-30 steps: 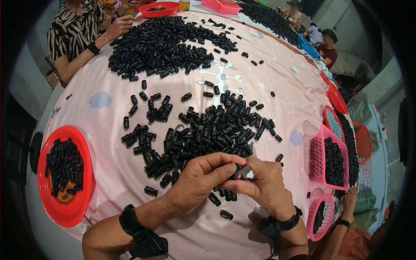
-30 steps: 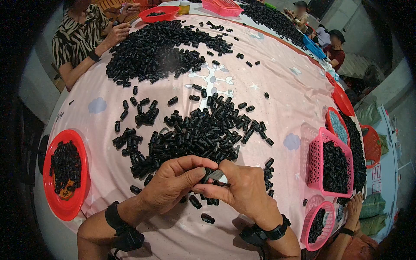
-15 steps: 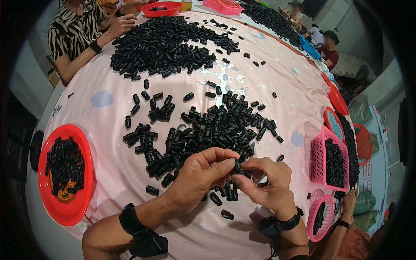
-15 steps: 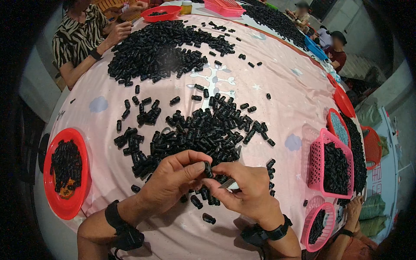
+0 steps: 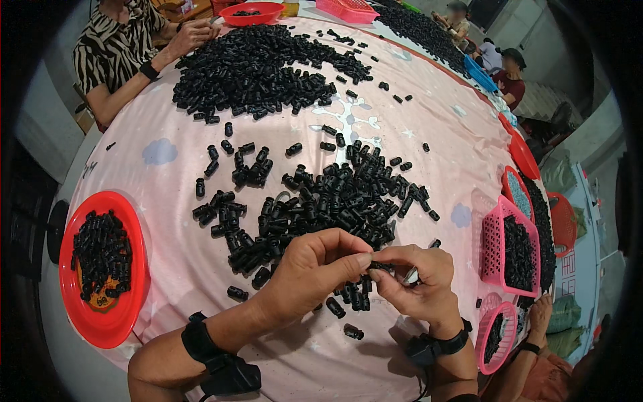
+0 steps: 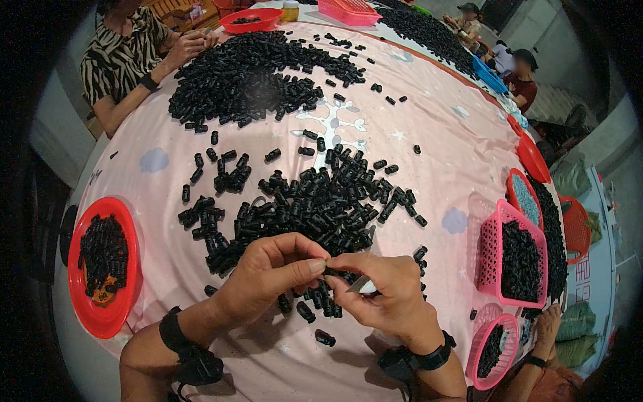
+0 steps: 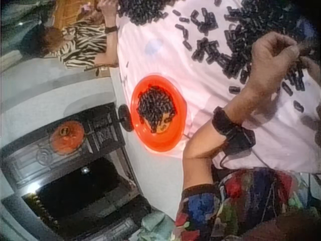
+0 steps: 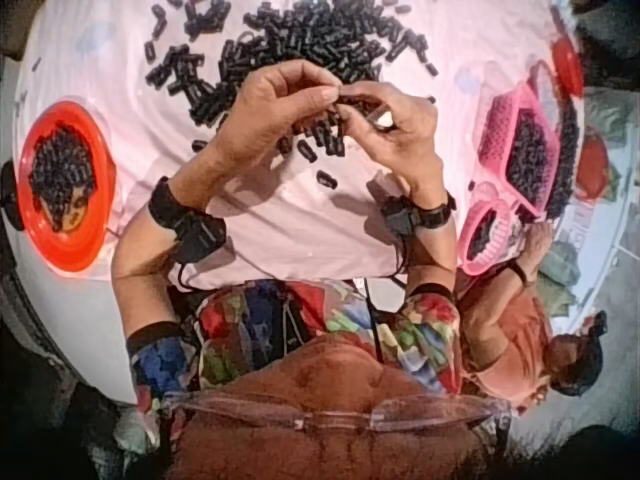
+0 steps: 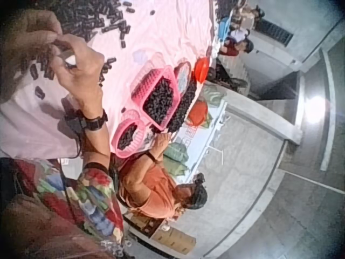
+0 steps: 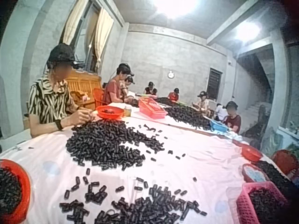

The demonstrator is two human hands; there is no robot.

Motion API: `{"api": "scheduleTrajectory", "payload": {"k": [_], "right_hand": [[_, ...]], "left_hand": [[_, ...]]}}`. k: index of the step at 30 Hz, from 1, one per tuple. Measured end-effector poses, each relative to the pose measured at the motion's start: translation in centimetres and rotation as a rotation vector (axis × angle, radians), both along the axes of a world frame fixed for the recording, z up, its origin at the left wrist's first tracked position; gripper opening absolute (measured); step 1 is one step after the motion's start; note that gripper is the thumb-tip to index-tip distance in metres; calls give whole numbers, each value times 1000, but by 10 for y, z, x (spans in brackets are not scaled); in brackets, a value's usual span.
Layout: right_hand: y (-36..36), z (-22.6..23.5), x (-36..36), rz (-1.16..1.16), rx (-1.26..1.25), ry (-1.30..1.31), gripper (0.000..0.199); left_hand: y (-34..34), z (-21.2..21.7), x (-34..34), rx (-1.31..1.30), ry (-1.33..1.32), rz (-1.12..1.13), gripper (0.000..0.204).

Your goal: Assembling small black plastic components by hand at a shared table.

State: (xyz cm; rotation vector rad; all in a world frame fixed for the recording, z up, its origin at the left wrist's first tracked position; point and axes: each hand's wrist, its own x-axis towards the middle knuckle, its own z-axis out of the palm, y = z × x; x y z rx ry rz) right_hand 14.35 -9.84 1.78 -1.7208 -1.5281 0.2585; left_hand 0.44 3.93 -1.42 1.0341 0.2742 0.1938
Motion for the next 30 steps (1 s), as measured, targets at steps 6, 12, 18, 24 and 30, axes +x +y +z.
{"api": "scheduleTrajectory", "payload": {"k": [6,12,18,24,30], "right_hand": [[-1,1,4,8,15,66,18],[-3,5,5,12,-21,132,17],[-2,7,2,7,-30,175,17],[-3,-1,5,-21,-50,196,18],[-1,-5,4,-77,-65,259,19]], "left_hand": [[1,0,0,-95,26,-33,17],[1,4,0,-196,44,-48,17],[1,1,-1,-113,30,-48,19],[0,-1,1,-242,68,-80,21],[-1,-1,3,-173,70,-73,22]]}}
